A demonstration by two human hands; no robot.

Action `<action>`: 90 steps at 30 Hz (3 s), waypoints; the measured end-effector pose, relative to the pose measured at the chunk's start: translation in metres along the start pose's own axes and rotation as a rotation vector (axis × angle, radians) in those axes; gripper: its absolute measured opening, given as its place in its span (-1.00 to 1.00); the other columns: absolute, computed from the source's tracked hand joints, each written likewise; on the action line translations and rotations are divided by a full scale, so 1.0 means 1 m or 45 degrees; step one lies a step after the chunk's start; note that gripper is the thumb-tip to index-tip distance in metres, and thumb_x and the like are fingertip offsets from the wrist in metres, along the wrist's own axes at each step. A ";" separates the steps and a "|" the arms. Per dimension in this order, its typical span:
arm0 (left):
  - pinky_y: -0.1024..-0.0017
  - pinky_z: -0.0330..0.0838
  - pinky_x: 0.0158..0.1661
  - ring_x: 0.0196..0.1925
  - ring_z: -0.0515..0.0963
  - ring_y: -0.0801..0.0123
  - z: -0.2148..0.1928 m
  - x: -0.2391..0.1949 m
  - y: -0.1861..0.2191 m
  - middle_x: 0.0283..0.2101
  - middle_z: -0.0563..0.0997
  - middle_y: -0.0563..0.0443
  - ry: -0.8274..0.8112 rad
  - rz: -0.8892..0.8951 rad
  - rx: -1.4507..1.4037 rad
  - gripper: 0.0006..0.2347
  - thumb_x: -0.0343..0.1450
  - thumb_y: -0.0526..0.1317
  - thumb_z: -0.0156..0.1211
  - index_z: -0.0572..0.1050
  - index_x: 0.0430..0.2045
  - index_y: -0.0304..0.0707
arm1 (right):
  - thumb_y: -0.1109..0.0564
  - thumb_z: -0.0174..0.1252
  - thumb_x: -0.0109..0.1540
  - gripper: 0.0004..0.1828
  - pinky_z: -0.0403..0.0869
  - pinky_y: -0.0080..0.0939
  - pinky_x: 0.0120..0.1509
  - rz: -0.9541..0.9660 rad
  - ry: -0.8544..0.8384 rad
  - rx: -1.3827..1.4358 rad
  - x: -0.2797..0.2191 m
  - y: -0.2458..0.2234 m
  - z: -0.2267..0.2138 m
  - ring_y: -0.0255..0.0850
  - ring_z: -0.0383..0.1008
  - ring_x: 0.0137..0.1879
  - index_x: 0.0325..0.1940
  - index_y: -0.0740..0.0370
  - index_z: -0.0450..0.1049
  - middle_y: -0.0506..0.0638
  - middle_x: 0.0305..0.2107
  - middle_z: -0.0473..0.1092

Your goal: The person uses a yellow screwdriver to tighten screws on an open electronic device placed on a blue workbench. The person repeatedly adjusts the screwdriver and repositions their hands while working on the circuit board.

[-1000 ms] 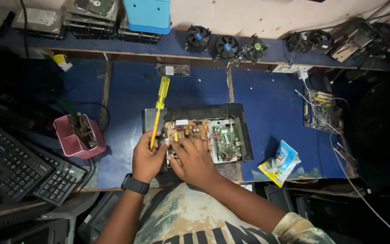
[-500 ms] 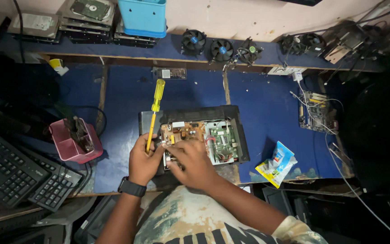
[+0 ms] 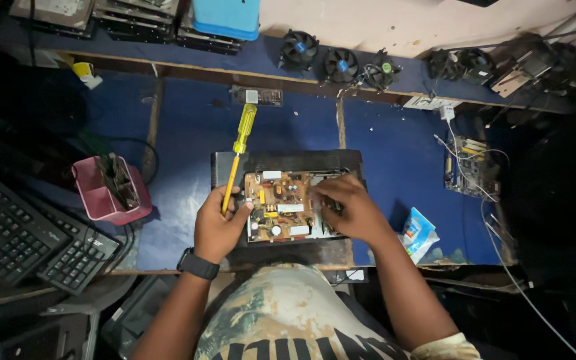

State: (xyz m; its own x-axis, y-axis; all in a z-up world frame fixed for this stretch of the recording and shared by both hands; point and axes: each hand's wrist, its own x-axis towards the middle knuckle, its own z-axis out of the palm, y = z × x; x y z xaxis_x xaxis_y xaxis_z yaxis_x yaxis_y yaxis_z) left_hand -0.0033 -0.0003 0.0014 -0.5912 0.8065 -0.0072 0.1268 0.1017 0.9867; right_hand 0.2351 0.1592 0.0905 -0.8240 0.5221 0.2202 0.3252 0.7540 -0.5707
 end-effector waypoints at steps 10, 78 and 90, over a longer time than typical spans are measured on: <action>0.63 0.24 -0.51 -0.54 0.28 0.70 0.001 -0.001 0.004 -0.49 0.34 0.24 -0.016 -0.043 -0.076 -0.67 0.31 -0.28 0.44 0.50 -0.10 -0.34 | 0.27 0.38 0.02 -0.73 0.34 -0.04 0.16 -0.007 -0.103 -0.034 0.010 0.004 0.005 -0.04 0.41 0.01 -0.19 0.16 0.66 0.00 -0.22 0.54; 0.47 0.50 -0.20 -0.28 0.54 0.45 -0.014 -0.013 0.094 -0.20 0.54 -0.05 -0.087 0.181 -0.731 -0.75 0.63 -0.28 -0.02 0.30 0.17 -0.40 | 0.28 0.20 0.32 -0.84 0.42 -0.36 0.08 0.697 0.786 0.952 -0.102 0.074 0.012 -0.36 0.45 -0.06 0.00 0.31 0.50 -0.02 -0.14 0.53; 0.37 0.55 0.03 0.00 0.66 0.28 0.064 0.007 0.162 -0.05 0.62 -0.17 -0.402 0.538 -0.568 -0.79 0.64 -0.41 -0.04 0.20 0.15 -0.31 | 0.22 0.18 0.34 -0.77 0.48 -0.26 0.06 0.338 0.295 0.713 -0.053 0.041 -0.023 -0.25 0.55 -0.04 0.07 0.27 0.59 0.04 -0.12 0.58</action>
State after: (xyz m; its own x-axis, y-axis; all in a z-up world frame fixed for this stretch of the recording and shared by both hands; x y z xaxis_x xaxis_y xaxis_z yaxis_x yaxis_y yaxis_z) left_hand 0.0642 0.0588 0.1509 -0.2945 0.8620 0.4126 -0.0843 -0.4535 0.8873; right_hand 0.3029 0.1720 0.0734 -0.6079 0.7808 0.1443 0.1615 0.2996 -0.9403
